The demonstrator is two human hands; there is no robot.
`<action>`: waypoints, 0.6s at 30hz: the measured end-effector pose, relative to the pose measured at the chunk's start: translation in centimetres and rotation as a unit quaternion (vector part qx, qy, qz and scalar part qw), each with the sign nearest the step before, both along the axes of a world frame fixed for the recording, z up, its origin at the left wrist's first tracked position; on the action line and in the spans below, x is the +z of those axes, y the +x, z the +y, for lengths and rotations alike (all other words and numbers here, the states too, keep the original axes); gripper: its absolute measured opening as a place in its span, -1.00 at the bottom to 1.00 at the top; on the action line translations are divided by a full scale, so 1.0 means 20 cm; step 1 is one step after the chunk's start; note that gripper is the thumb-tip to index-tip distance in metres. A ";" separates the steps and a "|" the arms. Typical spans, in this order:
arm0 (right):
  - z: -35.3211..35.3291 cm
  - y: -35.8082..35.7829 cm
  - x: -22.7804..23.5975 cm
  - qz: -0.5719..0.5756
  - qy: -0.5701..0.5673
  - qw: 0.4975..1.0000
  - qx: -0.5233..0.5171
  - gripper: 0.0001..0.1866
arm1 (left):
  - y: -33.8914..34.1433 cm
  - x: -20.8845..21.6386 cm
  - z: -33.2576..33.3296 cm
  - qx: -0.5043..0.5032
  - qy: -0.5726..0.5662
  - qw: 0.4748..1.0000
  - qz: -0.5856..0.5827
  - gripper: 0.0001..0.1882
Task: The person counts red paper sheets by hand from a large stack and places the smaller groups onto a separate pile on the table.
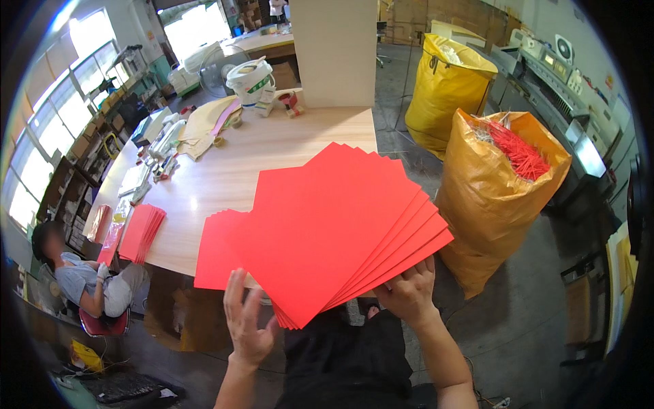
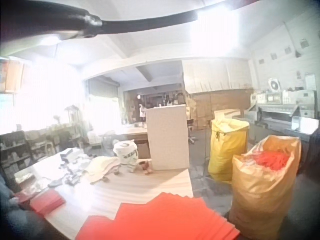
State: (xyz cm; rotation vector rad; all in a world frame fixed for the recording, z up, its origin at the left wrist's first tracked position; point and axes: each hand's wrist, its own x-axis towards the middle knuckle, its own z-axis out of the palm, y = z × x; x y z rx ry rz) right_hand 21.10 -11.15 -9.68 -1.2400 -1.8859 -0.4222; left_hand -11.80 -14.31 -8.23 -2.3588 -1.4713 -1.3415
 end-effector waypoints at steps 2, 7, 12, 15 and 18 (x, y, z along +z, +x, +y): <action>-0.01 0.01 0.01 -0.009 -0.006 1.000 -0.007 -0.52 | -0.05 -0.06 0.00 0.021 -0.044 0.995 -0.084 -0.47; 0.01 -0.01 0.00 -0.007 -0.004 1.000 0.011 -0.60 | -0.04 0.00 0.09 -0.220 -0.494 0.499 -0.677 -0.43; 0.01 0.03 -0.02 -0.036 0.008 0.999 -0.024 -0.59 | 0.13 0.20 0.16 -0.221 -0.516 0.591 -0.579 -0.52; 0.00 0.00 -0.01 -0.052 -0.002 0.997 -0.052 -0.51 | 0.00 0.19 0.09 -0.201 -0.488 0.578 -0.622 -0.49; -0.02 -0.03 0.04 -0.074 -0.018 0.996 -0.054 -0.53 | -0.31 0.10 -0.02 -0.149 -0.412 0.626 -0.645 -0.49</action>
